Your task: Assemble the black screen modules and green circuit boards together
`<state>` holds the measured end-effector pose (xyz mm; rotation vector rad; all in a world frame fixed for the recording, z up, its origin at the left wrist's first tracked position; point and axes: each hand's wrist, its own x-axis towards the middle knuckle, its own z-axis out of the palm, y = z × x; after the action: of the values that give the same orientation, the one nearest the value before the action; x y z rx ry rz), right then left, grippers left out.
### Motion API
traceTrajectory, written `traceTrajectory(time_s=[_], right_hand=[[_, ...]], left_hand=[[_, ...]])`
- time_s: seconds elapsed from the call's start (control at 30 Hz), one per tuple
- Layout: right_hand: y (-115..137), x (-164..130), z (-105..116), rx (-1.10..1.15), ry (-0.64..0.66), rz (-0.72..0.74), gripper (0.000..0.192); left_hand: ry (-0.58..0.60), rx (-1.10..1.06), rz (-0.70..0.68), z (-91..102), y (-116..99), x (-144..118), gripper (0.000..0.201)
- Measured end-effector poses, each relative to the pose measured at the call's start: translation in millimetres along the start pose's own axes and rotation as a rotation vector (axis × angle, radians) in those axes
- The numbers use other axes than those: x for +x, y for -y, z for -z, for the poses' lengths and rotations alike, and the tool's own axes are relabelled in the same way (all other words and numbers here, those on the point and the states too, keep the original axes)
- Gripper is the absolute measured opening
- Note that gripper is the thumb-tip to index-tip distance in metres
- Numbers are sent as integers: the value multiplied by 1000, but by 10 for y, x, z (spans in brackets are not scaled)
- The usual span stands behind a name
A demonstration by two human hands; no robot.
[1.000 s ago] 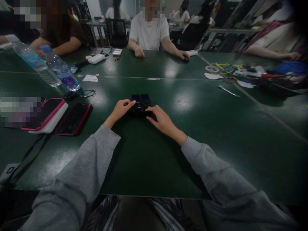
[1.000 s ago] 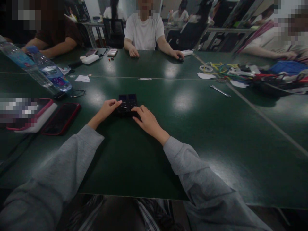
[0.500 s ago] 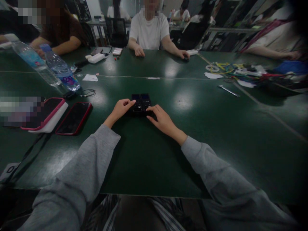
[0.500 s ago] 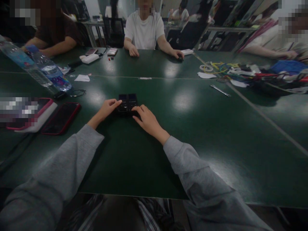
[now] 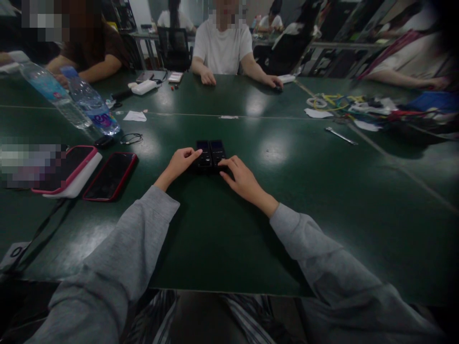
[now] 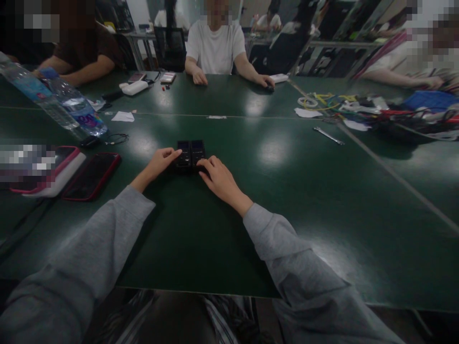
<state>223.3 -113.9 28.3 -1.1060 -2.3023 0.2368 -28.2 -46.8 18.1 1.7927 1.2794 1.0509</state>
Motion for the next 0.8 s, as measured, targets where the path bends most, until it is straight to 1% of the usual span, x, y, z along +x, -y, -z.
traceTrajectory(time_s=[0.13,0.37,0.7,0.8], right_hand=[[8,-1,-2,-3,21,12,29],[4,-2,-5,-12,21,26,30],[-59,-29,-61,49,-45,27,42],[-86,-32,-91,68,-74,10,45]], left_hand=[[4,-19,2,0,-4,-1,47],[-4,-9,5,-5,-44,-18,47],[11,-29,12,-9,-30,-12,50],[-34,-53,-15,-15,-41,-10,50]])
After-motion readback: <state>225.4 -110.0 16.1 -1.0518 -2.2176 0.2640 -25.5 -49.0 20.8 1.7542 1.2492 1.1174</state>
